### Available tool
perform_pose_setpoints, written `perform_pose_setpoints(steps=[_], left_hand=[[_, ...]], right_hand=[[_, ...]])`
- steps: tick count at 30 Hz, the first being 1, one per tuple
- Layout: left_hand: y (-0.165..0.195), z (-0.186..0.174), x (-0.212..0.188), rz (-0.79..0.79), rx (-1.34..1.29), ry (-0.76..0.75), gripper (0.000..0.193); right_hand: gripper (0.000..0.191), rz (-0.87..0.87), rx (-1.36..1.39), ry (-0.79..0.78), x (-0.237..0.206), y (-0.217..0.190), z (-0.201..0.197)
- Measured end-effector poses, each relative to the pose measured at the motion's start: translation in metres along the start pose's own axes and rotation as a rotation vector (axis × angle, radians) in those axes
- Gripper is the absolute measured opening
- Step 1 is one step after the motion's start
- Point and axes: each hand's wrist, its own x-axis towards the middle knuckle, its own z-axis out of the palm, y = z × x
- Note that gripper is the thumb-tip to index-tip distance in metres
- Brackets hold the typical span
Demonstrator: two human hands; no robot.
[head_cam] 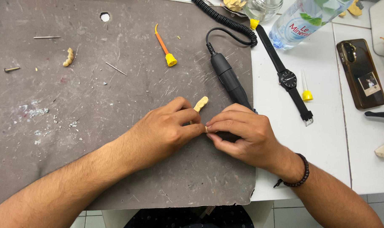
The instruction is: The person works at a dental laboratory bench, holding a dental stone tooth model and a small dental prosthetic piece. They use a rotary grinding tool to grind and shape the small piece, periodically fitting it against the model and turning it to grind other surfaces.
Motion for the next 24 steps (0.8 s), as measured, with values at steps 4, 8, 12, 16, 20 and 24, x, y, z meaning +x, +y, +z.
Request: perform_pose_setpoints(steps=[4,8,12,16,20,24], left_hand=[[0.0,0.001,0.0,0.006,0.016,-0.003,0.021],[0.0,0.0,-0.001,0.01,0.01,-0.002,0.021],[0.0,-0.001,-0.001,0.012,0.01,-0.007,0.023],[0.0,-0.002,-0.001,0.012,0.011,-0.009,0.023],[0.001,-0.003,-0.001,0.022,0.024,-0.007,0.024],[0.002,-0.004,0.0,0.024,0.046,-0.007,0.021]], right_hand=[[0.021,0.017,-0.012,-0.006,-0.001,-0.001,0.001],[0.021,0.037,-0.005,-0.002,0.0,-0.002,0.001],[0.022,0.047,-0.002,-0.003,0.001,-0.003,0.0],[0.024,0.053,0.003,-0.018,0.002,-0.003,-0.001],[0.03,0.05,-0.013,-0.016,0.002,-0.006,-0.005],[0.037,0.033,-0.059,-0.003,0.002,-0.007,-0.012]])
